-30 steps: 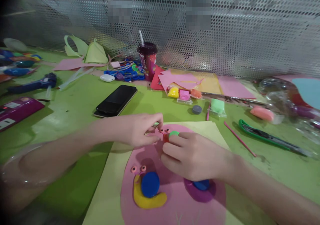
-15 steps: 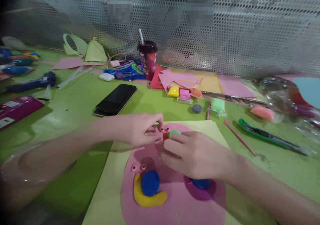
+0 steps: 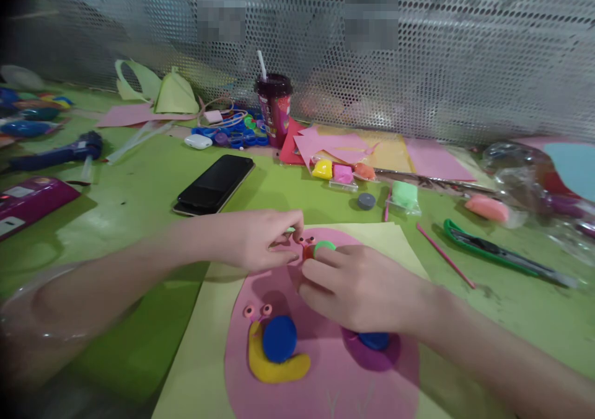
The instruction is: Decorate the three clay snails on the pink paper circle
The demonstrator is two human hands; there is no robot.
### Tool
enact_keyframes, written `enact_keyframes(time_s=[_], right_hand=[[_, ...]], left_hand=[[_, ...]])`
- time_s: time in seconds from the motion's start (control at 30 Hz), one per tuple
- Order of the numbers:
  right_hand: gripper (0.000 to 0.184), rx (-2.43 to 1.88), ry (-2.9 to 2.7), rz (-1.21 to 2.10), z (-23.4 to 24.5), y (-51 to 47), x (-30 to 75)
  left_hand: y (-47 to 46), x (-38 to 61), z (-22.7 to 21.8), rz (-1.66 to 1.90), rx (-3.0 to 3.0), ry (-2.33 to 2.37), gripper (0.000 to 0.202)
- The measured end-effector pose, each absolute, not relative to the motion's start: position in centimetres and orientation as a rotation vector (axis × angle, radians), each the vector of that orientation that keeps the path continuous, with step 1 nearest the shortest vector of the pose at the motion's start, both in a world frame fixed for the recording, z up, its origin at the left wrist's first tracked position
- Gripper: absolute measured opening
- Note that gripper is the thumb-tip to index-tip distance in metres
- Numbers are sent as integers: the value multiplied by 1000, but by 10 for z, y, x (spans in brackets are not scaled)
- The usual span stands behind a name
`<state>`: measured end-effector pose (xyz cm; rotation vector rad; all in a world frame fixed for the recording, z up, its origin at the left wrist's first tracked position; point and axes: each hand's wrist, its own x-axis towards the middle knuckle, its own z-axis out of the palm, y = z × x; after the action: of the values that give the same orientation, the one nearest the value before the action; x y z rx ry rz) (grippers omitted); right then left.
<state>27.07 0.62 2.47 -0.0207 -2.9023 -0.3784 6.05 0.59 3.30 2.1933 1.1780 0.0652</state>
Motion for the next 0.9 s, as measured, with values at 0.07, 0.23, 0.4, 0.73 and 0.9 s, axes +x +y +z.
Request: enact_keyframes(time_s=[0.07, 0.23, 0.4, 0.73, 0.9], right_hand=[[39, -29, -2908, -381, 24, 6, 271], [40, -50, -2917, -388, 25, 5, 270], [40, -46, -2912, -380, 26, 5, 270], [32, -70, -2897, -429, 25, 6, 274], [31, -72, -2899, -386, 29, 7, 273]], left_hand=[[6, 61, 33, 60, 2190, 1181, 16], [6, 60, 31, 54, 2195, 1177, 16], [8, 59, 29, 65, 2221, 1157, 16], [8, 60, 30, 62, 2234, 1128, 17], [8, 60, 30, 27, 2257, 1147, 16]])
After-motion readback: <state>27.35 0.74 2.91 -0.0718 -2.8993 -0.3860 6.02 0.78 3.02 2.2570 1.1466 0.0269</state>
